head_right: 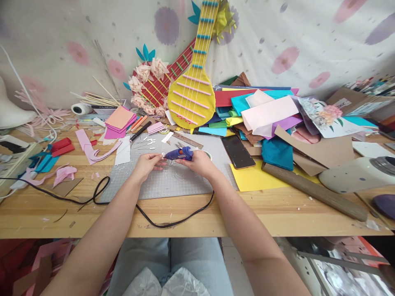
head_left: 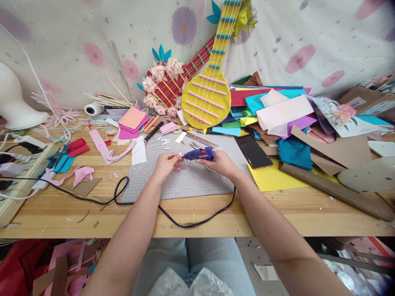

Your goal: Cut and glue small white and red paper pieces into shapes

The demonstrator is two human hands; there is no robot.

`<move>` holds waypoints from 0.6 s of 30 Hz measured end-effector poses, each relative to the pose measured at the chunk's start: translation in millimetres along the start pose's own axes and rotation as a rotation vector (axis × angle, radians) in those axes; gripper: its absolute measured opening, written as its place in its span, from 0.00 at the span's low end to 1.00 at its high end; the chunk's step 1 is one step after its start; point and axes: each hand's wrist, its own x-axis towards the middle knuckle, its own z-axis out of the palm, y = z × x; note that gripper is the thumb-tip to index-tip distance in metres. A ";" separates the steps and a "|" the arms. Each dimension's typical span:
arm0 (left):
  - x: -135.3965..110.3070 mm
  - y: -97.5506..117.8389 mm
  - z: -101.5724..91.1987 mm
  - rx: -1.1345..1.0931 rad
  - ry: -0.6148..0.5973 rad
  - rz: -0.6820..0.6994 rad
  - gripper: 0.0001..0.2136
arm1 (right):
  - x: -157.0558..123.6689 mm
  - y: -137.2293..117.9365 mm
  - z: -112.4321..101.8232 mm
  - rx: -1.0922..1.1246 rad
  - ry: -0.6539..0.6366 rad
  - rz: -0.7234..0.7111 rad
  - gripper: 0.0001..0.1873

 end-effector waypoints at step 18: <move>3.2 -1.5 -1.2 -0.054 0.057 0.037 0.09 | 2.3 29.6 -26.2 0.182 0.553 0.397 0.28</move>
